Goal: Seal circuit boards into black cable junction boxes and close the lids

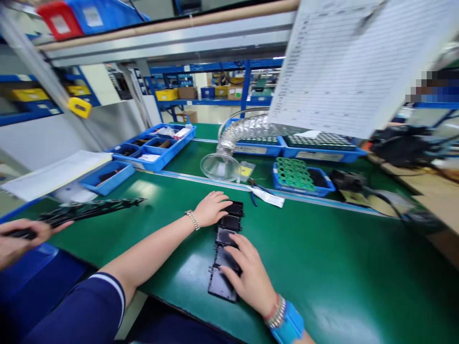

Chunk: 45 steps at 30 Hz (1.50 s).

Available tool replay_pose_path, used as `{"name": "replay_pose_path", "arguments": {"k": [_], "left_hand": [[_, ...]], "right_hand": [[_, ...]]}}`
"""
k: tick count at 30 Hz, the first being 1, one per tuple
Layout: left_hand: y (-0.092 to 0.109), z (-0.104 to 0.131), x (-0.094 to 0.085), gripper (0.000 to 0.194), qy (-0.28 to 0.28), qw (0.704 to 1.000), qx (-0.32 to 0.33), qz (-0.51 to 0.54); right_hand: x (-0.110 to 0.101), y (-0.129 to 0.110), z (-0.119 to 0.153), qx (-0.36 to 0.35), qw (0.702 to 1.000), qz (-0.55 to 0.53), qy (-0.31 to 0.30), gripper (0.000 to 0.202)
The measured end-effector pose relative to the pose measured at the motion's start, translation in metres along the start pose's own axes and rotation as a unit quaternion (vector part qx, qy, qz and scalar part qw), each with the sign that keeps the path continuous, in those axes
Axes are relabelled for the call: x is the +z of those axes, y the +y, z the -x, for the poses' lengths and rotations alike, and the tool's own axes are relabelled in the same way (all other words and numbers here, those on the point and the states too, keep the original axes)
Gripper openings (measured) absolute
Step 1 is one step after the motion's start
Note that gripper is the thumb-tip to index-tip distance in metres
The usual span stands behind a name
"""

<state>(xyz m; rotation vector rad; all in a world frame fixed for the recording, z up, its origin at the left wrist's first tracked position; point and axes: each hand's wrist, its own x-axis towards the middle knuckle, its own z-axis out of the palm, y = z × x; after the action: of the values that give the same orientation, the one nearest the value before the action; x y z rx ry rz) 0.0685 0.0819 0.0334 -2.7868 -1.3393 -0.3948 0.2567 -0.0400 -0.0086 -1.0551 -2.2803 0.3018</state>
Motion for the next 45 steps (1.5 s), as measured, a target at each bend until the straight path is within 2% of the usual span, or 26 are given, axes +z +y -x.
{"name": "replay_pose_path", "arguments": {"k": [3, 6, 11, 15, 18, 20, 23, 26, 31, 35, 39, 45], "left_hand": [[-0.011, 0.023, -0.031, 0.040, -0.012, 0.997, -0.043, -0.063], [-0.031, 0.048, -0.063, 0.044, -0.067, 0.981, -0.123, -0.136], [-0.090, 0.081, -0.105, 0.058, -0.123, 0.929, -0.294, -0.187], [-0.142, 0.101, -0.128, 0.064, -0.199, 0.871, -0.415, -0.170], [-0.165, 0.113, -0.137, 0.060, -0.252, 0.854, -0.440, -0.118], [-0.170, 0.117, -0.138, 0.058, -0.269, 0.855, -0.435, -0.085], [-0.163, 0.110, -0.137, 0.058, -0.253, 0.876, -0.407, -0.049], [-0.145, 0.090, -0.148, 0.062, -0.194, 0.913, -0.357, -0.021], [-0.106, 0.063, -0.197, 0.065, -0.060, 0.963, -0.259, 0.034], [-0.078, 0.058, -0.235, 0.062, 0.040, 0.977, -0.195, 0.081], [-0.057, 0.053, -0.257, 0.059, 0.035, 0.984, -0.157, 0.080], [-0.031, 0.043, -0.267, 0.057, -0.001, 0.994, -0.091, 0.055]], "right_hand": [[0.001, 0.010, 0.002, -0.008, 0.998, -0.015, 0.067, 0.027], [0.002, 0.014, 0.002, -0.020, 0.995, -0.027, 0.093, 0.025], [0.003, 0.011, 0.003, -0.034, 0.994, -0.038, 0.099, 0.022], [0.003, 0.010, 0.004, -0.031, 0.994, -0.044, 0.099, 0.022], [0.003, 0.011, 0.006, -0.024, 0.994, -0.049, 0.100, 0.022], [0.004, 0.012, 0.007, -0.022, 0.993, -0.050, 0.100, 0.022], [0.004, 0.011, 0.006, -0.023, 0.993, -0.050, 0.102, 0.022], [0.002, 0.010, 0.003, -0.021, 0.993, -0.050, 0.104, 0.021], [-0.005, 0.011, -0.005, -0.019, 0.992, -0.044, 0.120, 0.020], [-0.014, 0.010, -0.015, -0.025, 0.989, -0.039, 0.138, 0.020], [-0.034, -0.003, -0.039, -0.027, 0.988, -0.062, 0.136, 0.021], [-0.075, -0.050, -0.106, -0.048, 0.970, -0.198, 0.133, 0.028]]}}
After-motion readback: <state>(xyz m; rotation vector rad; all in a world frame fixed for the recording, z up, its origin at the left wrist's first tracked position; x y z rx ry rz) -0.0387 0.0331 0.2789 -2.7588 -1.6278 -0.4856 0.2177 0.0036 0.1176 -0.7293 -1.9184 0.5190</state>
